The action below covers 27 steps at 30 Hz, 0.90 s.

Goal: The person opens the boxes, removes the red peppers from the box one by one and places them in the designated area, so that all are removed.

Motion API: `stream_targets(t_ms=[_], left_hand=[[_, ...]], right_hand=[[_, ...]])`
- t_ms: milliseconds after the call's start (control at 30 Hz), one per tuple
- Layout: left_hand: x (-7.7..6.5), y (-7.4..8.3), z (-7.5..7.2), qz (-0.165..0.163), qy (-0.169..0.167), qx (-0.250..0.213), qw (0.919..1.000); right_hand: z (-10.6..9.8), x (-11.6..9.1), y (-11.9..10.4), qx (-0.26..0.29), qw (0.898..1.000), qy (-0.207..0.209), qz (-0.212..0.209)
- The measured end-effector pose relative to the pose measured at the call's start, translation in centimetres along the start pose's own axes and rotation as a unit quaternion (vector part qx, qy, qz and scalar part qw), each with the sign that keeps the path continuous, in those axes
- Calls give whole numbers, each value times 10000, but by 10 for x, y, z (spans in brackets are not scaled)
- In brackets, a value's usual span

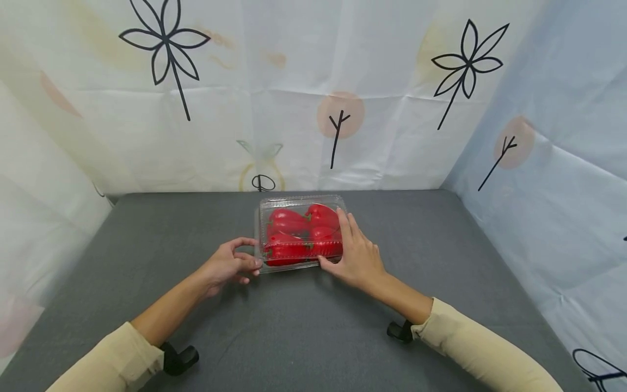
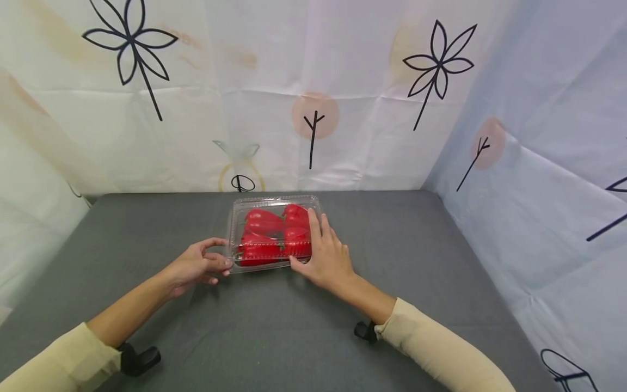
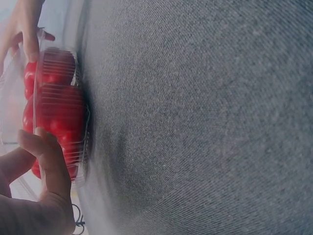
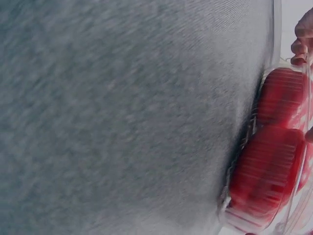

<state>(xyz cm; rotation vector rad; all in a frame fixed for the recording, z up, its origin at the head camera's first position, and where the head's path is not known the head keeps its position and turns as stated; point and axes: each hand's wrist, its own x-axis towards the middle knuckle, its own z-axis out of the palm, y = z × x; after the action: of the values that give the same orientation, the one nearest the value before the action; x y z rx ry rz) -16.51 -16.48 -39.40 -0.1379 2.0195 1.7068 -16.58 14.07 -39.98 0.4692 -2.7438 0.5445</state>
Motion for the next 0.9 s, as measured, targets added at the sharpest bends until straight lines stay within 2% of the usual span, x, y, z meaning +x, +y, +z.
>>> stream_targets(t_ms=[200, 400, 900], left_hand=[[1, 3, 0, -10, 57, 175, 9998], [0, 3, 0, 21, 87, 322, 9994], [6, 3, -2, -111, 126, 448, 9989]], right_hand=[[0, -1, 7, 80, 9990, 217, -376], [-4, 0, 13, 163, 9972, 265, -674], [-12, -3, 18, 569, 9957, 56, -728]])
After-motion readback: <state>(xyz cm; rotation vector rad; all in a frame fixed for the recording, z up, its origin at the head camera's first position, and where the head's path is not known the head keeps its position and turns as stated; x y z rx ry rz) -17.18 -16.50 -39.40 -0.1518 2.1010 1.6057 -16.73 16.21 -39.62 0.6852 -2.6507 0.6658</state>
